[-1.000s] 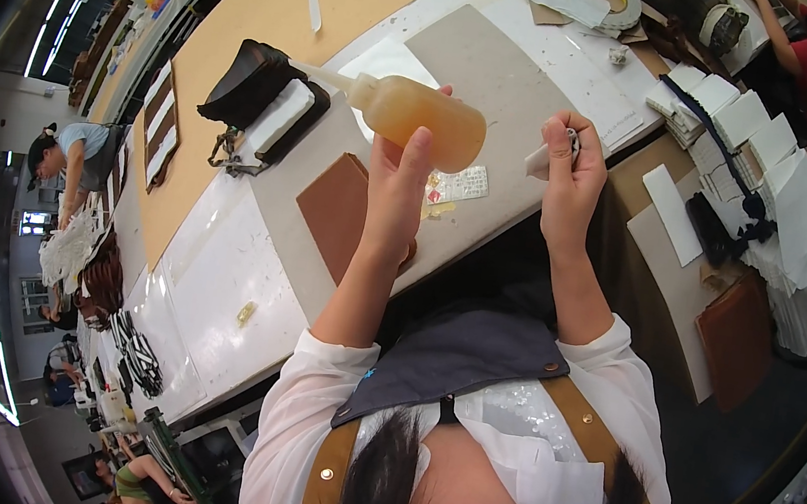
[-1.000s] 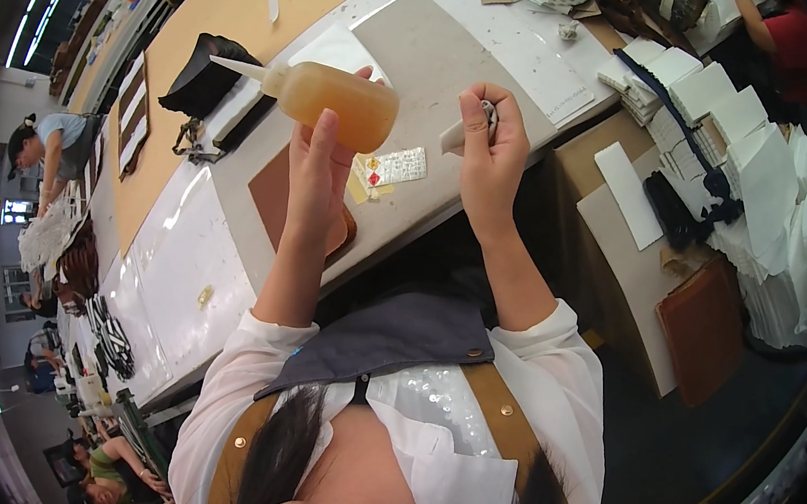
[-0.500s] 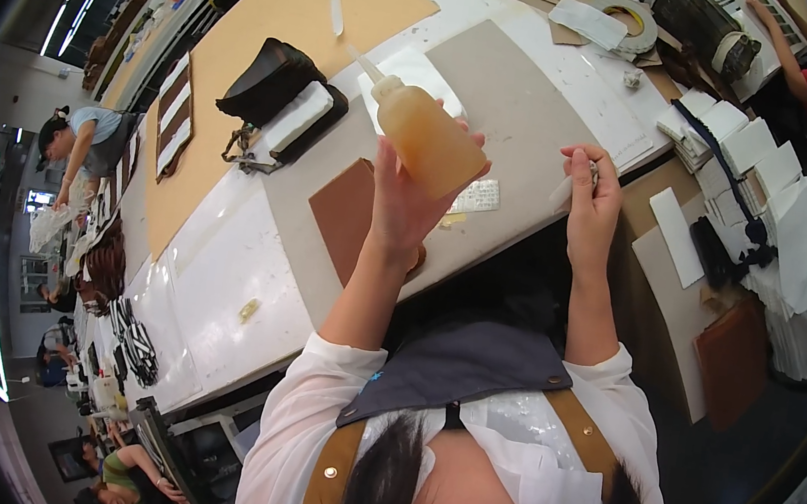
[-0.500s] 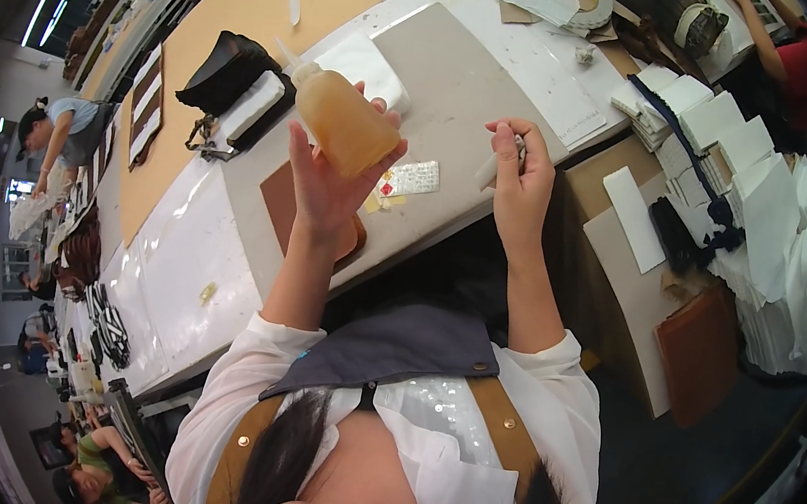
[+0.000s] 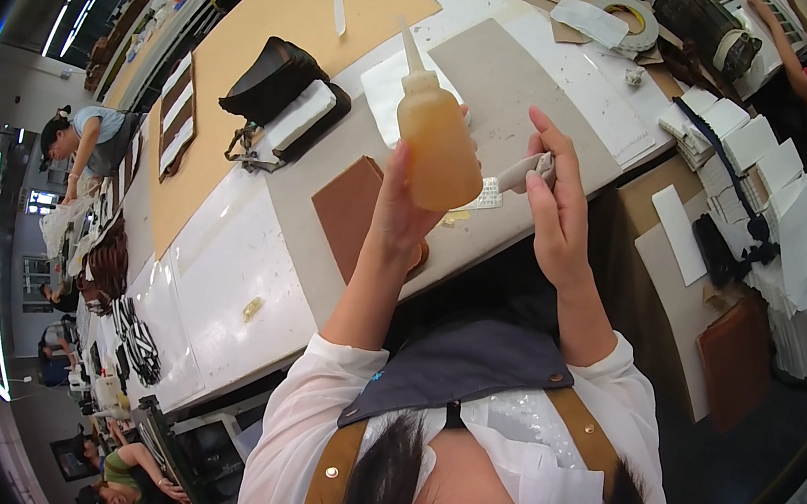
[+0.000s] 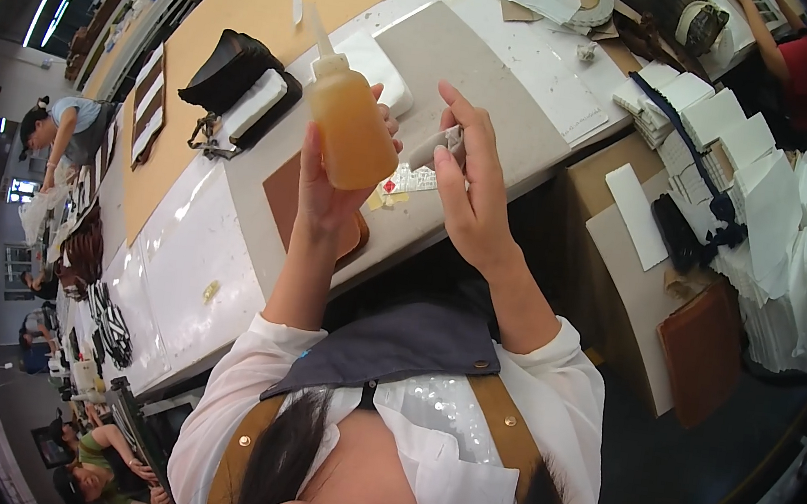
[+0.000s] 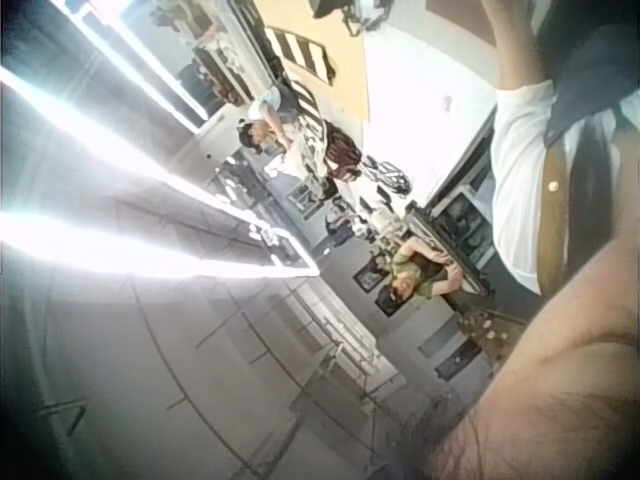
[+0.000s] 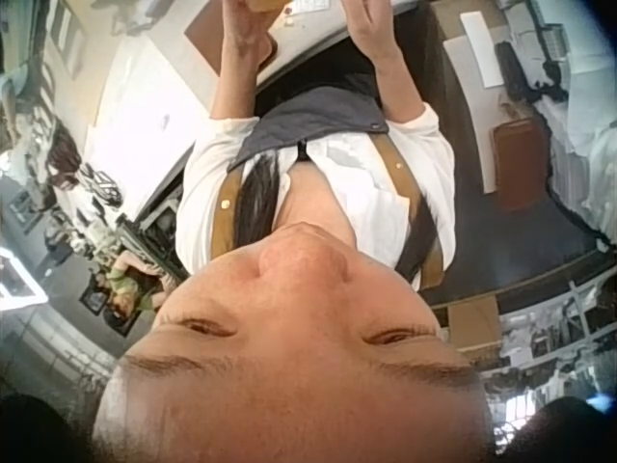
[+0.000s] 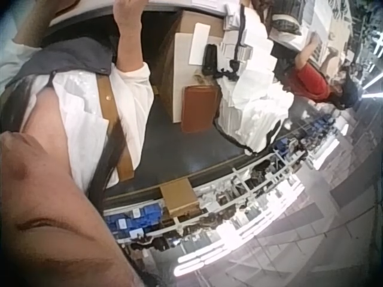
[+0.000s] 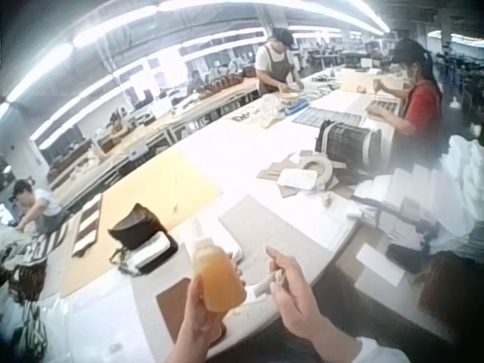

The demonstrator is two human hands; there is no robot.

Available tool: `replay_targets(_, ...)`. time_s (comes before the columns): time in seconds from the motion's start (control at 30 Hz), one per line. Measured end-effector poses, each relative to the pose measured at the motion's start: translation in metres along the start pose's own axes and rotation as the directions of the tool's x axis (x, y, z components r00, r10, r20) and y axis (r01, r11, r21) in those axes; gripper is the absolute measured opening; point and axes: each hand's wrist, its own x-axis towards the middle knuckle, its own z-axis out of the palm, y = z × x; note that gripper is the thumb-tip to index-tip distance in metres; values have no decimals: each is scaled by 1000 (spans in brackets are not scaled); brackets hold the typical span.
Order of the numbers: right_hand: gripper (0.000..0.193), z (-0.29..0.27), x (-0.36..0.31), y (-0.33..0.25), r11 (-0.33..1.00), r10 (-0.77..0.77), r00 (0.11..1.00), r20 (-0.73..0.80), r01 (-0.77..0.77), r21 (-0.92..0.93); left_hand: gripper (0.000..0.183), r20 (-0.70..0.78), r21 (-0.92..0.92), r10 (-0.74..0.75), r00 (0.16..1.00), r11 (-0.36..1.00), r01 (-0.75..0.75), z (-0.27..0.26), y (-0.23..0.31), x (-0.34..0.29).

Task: Applying a liquid adhesive or finish to the edges of a small leather item.

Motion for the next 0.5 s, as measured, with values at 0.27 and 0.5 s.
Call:
replay_targets(0.27,44,4,1,1,996,14,996,-86,-6,88,72,-97,79,-37,995,996,44,26,2,1)
replay_targets(0.5,37,-6,-1,2,993,73,981,-178,-54,109,78,64,-182,-114,991,976,124,9,-5,5)
